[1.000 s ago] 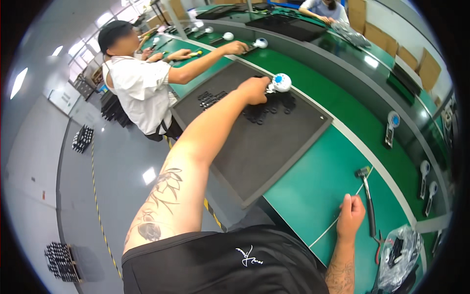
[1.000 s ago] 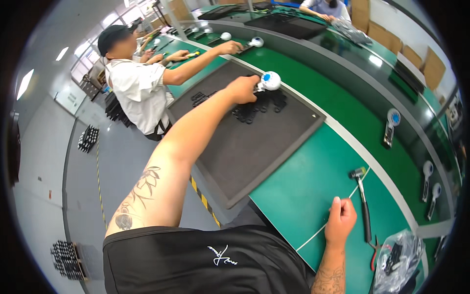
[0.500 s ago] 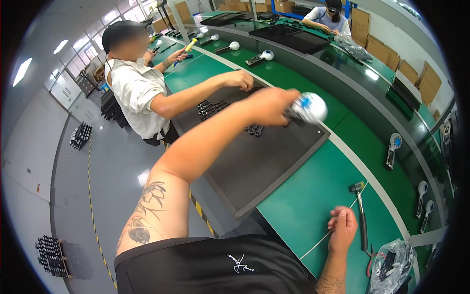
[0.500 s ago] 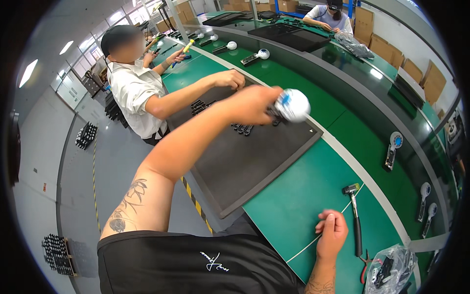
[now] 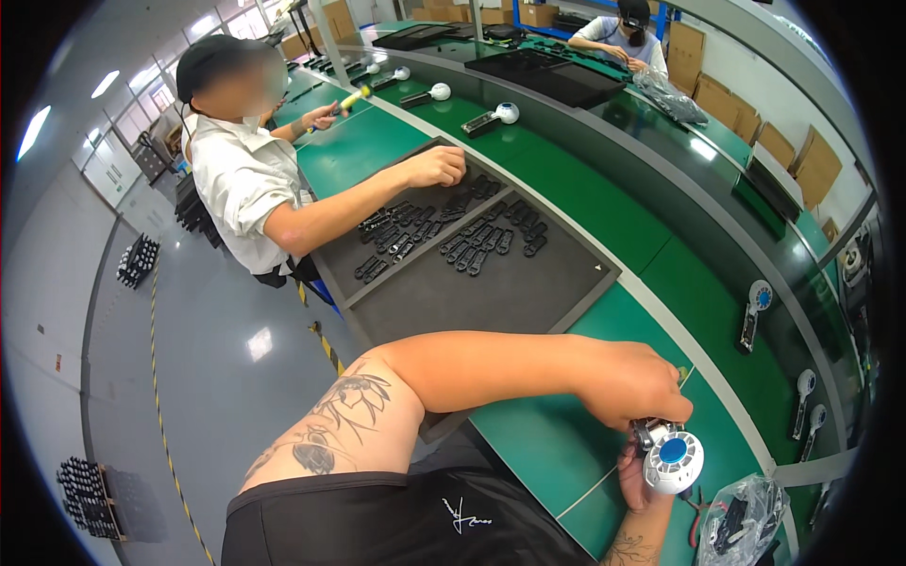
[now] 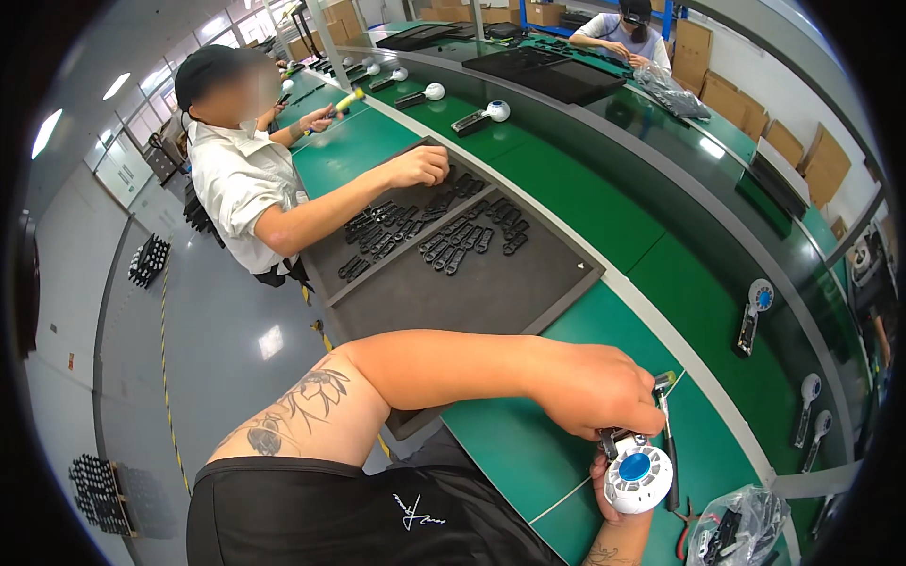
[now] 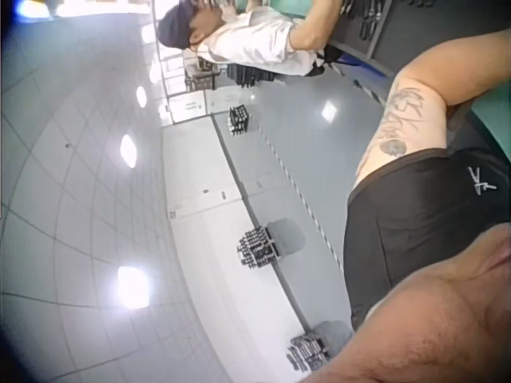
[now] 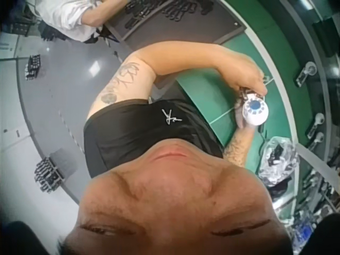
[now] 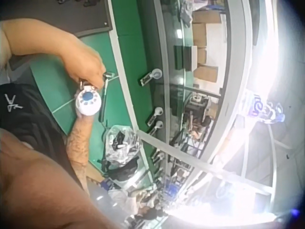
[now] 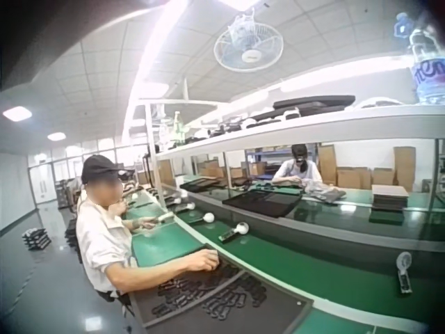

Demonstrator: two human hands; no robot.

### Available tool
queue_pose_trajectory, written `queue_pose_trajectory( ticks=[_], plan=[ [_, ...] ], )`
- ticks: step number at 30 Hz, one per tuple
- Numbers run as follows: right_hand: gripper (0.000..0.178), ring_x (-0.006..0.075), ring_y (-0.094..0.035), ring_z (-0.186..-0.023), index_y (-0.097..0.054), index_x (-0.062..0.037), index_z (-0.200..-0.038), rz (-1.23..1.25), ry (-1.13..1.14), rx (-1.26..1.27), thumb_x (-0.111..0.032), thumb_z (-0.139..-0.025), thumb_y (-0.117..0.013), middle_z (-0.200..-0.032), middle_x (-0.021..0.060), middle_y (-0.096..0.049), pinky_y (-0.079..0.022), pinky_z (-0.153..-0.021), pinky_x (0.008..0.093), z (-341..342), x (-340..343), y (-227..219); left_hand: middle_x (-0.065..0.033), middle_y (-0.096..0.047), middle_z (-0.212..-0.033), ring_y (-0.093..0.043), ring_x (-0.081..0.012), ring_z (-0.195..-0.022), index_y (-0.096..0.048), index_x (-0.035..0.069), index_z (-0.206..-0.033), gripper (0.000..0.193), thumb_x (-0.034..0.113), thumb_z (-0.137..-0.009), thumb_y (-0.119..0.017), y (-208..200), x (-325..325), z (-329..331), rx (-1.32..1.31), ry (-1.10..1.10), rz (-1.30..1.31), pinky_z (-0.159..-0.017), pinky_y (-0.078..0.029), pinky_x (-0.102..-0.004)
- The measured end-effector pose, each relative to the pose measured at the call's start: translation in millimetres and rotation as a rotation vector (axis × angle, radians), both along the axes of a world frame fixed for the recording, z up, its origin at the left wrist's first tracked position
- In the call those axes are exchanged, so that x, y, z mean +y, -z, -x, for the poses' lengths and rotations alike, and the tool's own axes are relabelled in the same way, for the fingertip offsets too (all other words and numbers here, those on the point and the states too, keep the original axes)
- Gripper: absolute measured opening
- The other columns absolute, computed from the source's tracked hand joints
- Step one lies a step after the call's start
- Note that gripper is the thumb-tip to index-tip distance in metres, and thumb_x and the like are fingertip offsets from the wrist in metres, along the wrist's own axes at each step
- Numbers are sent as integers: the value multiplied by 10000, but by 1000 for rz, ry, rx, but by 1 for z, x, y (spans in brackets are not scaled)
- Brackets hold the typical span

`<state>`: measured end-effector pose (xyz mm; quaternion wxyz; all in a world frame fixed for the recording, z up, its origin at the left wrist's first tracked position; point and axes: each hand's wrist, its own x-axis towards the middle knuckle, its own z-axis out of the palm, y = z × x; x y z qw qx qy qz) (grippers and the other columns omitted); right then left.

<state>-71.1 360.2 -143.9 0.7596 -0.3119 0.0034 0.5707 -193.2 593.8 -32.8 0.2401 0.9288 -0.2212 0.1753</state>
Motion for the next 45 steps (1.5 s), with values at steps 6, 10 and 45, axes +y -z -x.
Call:
queue_pose_trajectory(
  ticks=[6,10,45],
  plan=[
    [405,250,-687,-850,-589,-79,-1403,97,-22,37,-278,-1056,-652,-1087,186,-696,-589,-674,316,-11,9,11,-72,-714,-928,-669,-299,-906,-603,112,-1082,439,99,-712,-838,33,21,-26,25,64,81,-730,-551,-436],
    [433,273,-697,-875,-544,-69,-1409,-29,-11,-45,-166,-1013,-688,-1099,189,-671,-603,-710,325,-17,24,14,-83,-691,-920,-658,-228,-911,-602,84,-1193,435,95,-799,-785,74,38,-51,342,-94,669,-758,-545,-396],
    [308,182,-652,-952,-660,-18,-1228,384,476,-1508,11,-928,-723,-1085,103,-671,-560,-850,293,-4,114,-8,-212,-599,-1193,-665,-221,-995,-198,48,-1526,808,28,-855,-648,109,34,-59,381,-160,1066,-642,-593,-313]
  ],
)
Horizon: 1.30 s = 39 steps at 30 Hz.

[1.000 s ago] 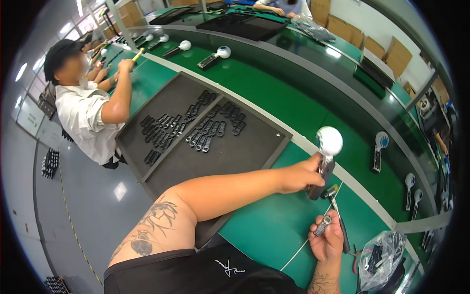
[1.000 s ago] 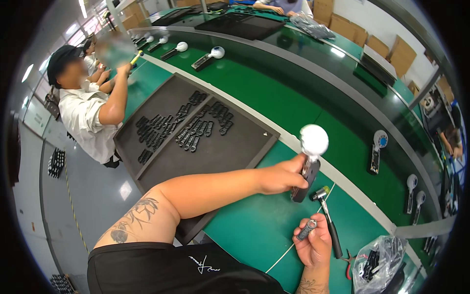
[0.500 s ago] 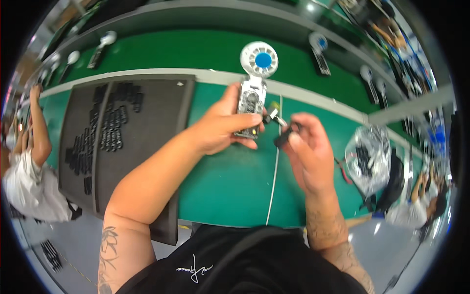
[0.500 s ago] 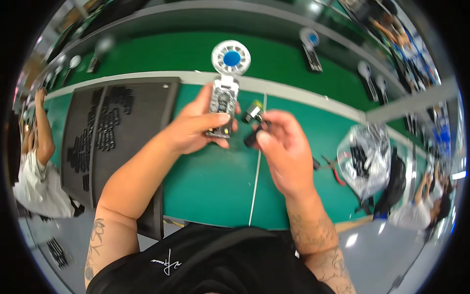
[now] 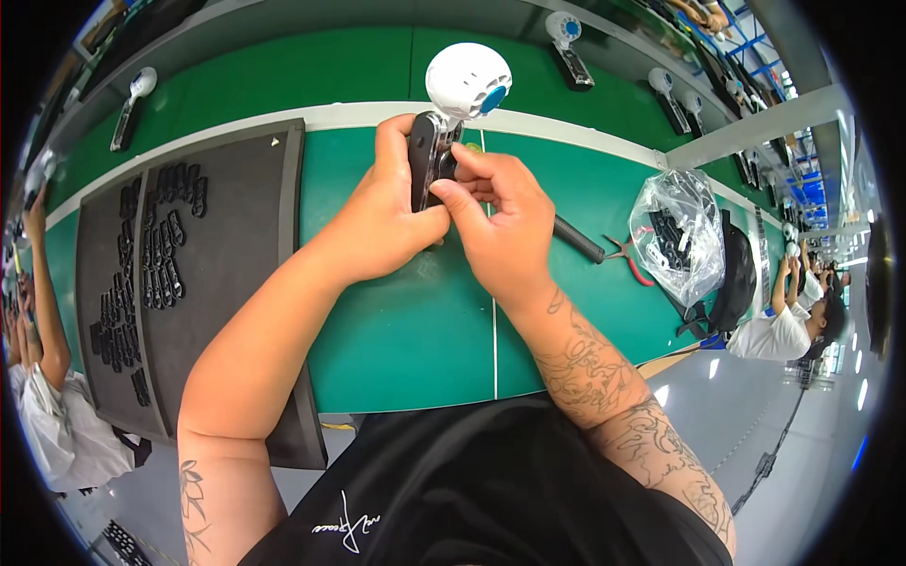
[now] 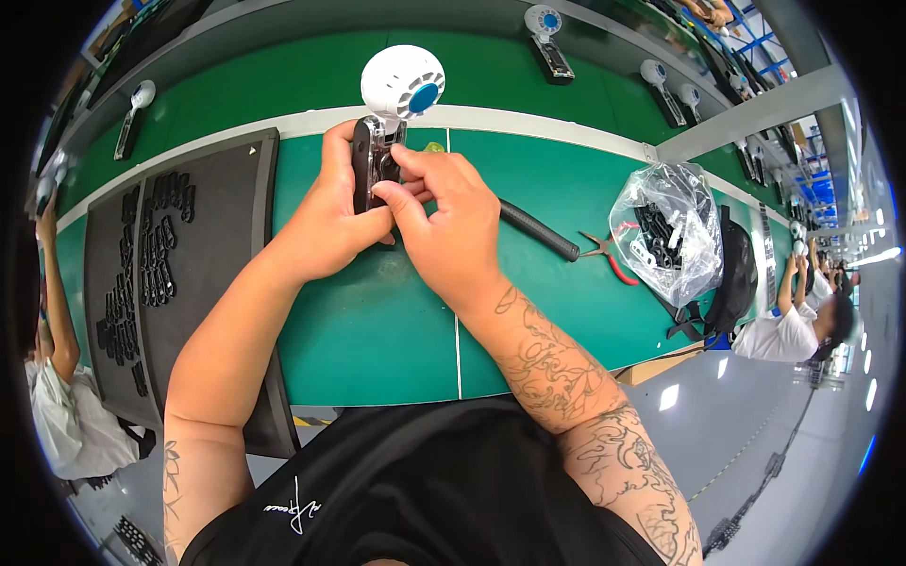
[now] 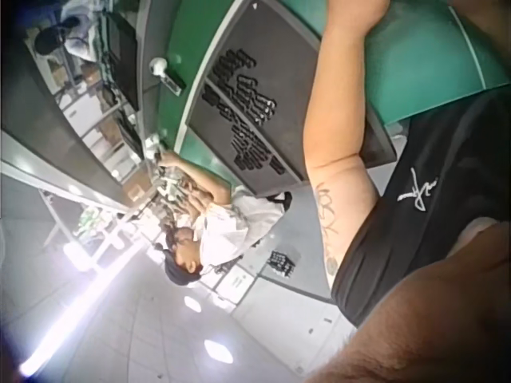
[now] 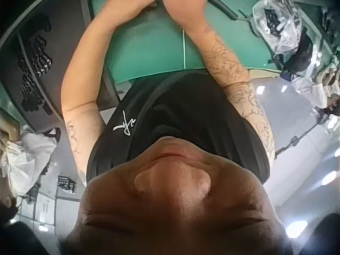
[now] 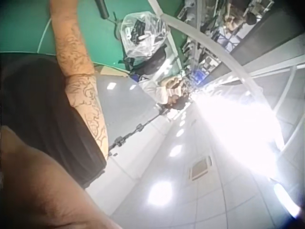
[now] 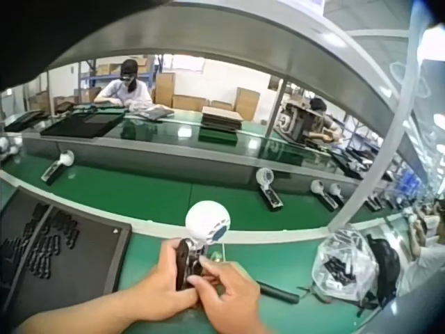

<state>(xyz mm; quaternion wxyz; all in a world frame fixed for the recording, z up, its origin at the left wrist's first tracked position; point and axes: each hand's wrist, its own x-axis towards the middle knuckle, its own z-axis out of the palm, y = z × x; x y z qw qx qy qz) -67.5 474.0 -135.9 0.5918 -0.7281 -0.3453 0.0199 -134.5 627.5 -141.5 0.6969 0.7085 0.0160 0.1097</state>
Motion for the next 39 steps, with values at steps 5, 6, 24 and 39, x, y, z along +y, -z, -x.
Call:
queue_pose_trajectory(
  ticks=[5,6,24,39],
  plan=[
    [252,227,-664,-887,-676,-30,-1148,225,133,-480,-52,-908,-750,-1072,101,-678,-564,-774,351,-25,-11,-9,-208,-610,-1242,-675,-229,-1008,-204,63,-1555,802,4,-871,-617,-10,13,4,72,58,299,-635,-588,-302],
    [252,227,-664,-887,-676,-30,-1148,224,129,-490,-52,-908,-750,-1072,101,-678,-564,-774,351,-34,-17,-8,-208,-610,-1242,-675,-229,-1008,-204,63,-1555,802,4,-871,-617,-11,15,4,61,55,300,-635,-588,-302],
    [382,202,-618,-688,-637,-66,-1360,-209,47,-413,-23,-981,-653,-893,109,-709,-509,-658,292,-4,-40,-69,-169,-599,-1300,-674,-240,-1051,-232,102,-1591,788,1,-896,-590,-9,18,0,46,42,404,-656,-588,-285],
    [220,194,-646,-744,-753,4,-1069,186,36,-406,79,-887,-654,-929,101,-741,-527,-676,295,-18,-25,-33,-178,-561,-1329,-656,-249,-1076,-201,82,-1600,799,-4,-897,-571,-14,12,4,145,39,391,-706,-611,-322]
  ],
)
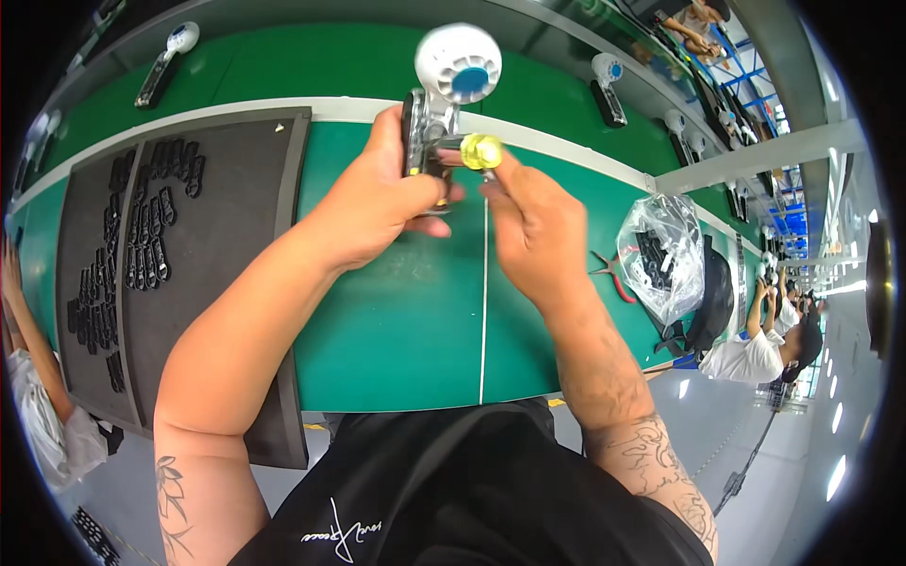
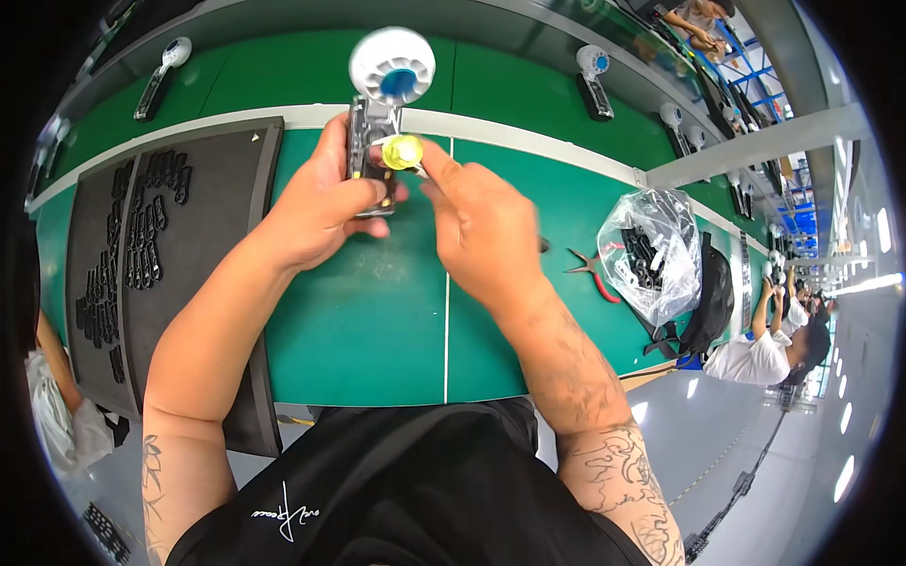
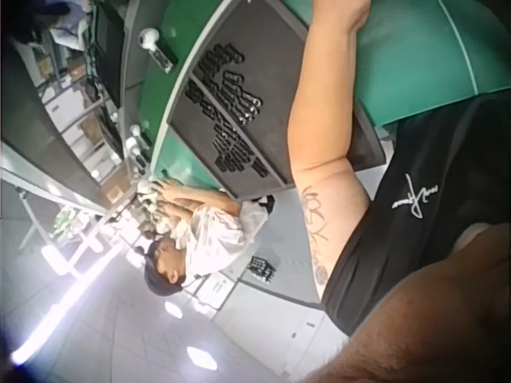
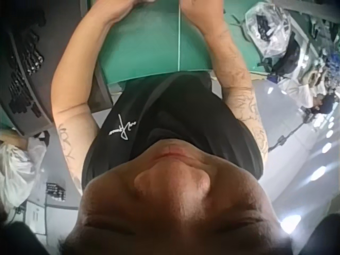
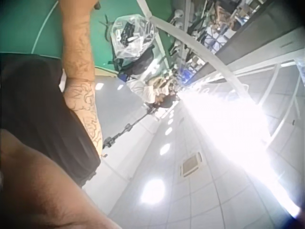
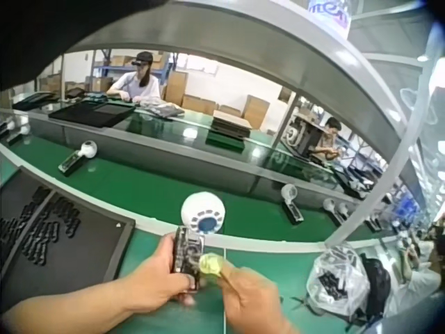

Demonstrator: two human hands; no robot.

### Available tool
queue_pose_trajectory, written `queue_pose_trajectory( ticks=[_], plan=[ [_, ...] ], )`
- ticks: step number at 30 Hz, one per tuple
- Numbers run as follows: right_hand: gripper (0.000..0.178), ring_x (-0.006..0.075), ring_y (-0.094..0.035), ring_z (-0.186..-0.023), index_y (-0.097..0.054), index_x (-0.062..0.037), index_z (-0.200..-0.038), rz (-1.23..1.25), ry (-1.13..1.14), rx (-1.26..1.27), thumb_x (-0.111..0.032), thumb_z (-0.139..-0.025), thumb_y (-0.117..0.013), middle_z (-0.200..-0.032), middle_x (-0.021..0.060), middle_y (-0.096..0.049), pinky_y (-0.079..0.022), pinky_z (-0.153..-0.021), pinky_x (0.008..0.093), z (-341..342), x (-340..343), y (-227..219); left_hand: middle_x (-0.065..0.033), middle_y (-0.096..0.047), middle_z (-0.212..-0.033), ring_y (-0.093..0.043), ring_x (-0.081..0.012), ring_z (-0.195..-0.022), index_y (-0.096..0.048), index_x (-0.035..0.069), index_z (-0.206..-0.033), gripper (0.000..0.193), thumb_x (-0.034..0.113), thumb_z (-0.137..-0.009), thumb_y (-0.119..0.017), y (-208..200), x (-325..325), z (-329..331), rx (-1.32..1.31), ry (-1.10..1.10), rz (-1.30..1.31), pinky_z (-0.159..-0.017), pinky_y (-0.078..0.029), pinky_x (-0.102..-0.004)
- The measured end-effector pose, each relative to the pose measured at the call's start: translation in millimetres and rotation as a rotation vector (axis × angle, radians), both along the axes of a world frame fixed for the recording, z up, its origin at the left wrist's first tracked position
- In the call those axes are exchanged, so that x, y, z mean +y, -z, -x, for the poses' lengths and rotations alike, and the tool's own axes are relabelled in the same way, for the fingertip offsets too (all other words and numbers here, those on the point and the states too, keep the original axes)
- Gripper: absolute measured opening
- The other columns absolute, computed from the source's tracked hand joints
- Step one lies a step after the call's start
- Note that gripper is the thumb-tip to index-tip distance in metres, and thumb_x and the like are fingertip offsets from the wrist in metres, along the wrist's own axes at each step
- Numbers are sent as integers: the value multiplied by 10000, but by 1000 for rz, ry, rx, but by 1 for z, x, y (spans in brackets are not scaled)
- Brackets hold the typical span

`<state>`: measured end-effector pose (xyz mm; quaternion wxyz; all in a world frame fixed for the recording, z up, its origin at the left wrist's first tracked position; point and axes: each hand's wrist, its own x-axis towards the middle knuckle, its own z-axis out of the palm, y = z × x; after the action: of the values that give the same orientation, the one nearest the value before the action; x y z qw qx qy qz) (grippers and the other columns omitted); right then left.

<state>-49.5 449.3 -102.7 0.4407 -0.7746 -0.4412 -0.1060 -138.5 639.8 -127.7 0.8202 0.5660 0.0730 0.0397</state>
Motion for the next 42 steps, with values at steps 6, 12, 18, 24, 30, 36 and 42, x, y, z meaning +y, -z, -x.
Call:
queue_pose_trajectory(
  ticks=[6,12,18,24,30,36,42],
  plan=[
    [214,204,-639,-731,-752,23,-1093,-451,-19,63,63,-910,-649,-936,93,-738,-516,-663,308,37,-14,-46,-185,-551,-1354,-647,-269,-1104,-181,123,-1616,855,-49,-859,-539,-3,-5,3,-46,-19,35,-770,-614,-343],
    [261,213,-597,-684,-748,28,-1140,202,-35,-125,53,-893,-669,-877,76,-722,-497,-637,317,-8,-22,-13,-188,-542,-1377,-638,-287,-1132,-171,181,-1634,925,-83,-818,-515,16,7,-3,-117,87,218,-818,-602,-360],
    [272,211,-579,-655,-748,22,-1149,166,-99,-130,46,-883,-696,-845,71,-715,-490,-622,315,-11,-22,-18,-170,-572,-1337,-630,-286,-1150,-166,216,-1647,970,-114,-794,-491,11,4,-3,-220,110,354,-827,-588,-364],
    [245,203,-578,-645,-749,17,-1129,225,-124,-159,45,-889,-707,-845,74,-721,-483,-612,314,-15,-15,-13,-164,-590,-1313,-629,-284,-1154,-215,188,-1630,914,-111,-821,-516,10,6,2,-147,98,312,-792,-582,-353],
    [178,181,-578,-644,-745,18,-1082,173,-50,-394,47,-911,-703,-849,83,-726,-463,-596,316,-27,-4,-18,-156,-635,-1254,-670,-240,-1062,-424,122,-1502,594,20,-940,-590,11,0,-3,-32,10,261,-670,-568,-305],
    [126,214,-581,-691,-729,2,-1005,150,9,-152,41,-887,-704,-832,69,-670,-478,-656,334,-22,-33,-32,-141,-705,-1082,-722,-196,-833,-577,-2,-1328,364,249,-1065,-582,7,14,0,11,-46,323,-441,-489,-252],
    [326,249,-622,-754,-786,-28,-1158,332,-21,20,7,-837,-744,-898,102,-707,-518,-734,343,-29,-43,29,-83,-697,-854,-615,-102,-562,-611,6,-1158,341,330,-1068,-553,-6,13,-8,50,-52,146,-337,-355,-221]
  ],
)
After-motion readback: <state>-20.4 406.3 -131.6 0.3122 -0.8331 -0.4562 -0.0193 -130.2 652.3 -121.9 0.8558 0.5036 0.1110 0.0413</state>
